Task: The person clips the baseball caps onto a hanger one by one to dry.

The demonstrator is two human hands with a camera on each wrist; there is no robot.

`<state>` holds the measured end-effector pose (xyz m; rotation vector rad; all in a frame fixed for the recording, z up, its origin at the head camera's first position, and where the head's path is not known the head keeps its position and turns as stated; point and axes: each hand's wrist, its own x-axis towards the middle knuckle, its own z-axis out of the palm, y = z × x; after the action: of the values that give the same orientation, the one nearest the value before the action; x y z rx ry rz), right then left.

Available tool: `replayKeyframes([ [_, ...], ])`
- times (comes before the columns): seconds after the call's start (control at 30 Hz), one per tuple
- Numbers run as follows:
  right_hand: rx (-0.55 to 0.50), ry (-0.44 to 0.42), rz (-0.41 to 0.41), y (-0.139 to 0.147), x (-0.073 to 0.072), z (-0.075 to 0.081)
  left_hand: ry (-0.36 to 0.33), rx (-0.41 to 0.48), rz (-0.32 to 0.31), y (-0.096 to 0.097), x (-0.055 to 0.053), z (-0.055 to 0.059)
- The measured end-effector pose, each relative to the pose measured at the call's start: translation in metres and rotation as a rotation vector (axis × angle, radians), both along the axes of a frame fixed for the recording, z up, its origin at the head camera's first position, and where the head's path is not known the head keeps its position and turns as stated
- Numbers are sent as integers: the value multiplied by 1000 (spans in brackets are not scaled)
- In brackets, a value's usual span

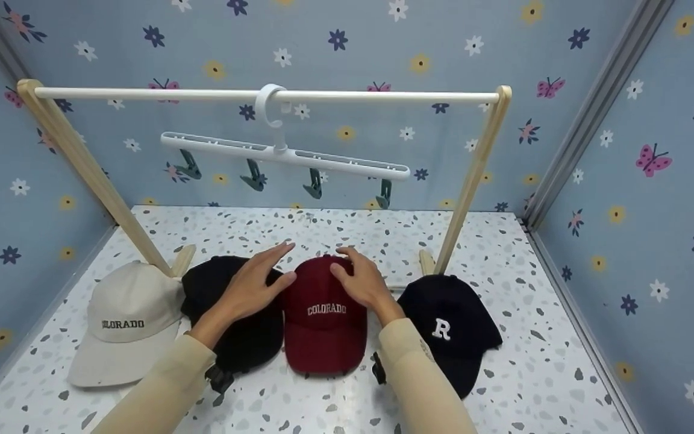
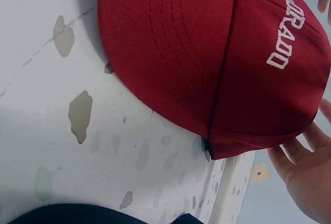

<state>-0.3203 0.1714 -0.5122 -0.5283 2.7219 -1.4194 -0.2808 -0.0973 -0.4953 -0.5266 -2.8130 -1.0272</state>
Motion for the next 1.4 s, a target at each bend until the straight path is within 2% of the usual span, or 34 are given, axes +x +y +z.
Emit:
replayKeyframes([
  [0.43, 1, 32, -58, -4, -2, -1, 0, 2, -3, 4, -2, -1],
  [0.67, 41, -4, -87, -7, -1, 4, 4, 15, -6, 5, -2, -2],
  [0.87, 24, -36, -110, -7, -1, 8, 0, 6, -6, 3, -2, -4],
  [1.2, -10, -22, -118, -3, 0, 11, 5, 15, -12, 3, -3, -5],
  [1.4, -27, -2, -87, 1, 1, 15, -9, 12, -7, 5, -3, -3],
])
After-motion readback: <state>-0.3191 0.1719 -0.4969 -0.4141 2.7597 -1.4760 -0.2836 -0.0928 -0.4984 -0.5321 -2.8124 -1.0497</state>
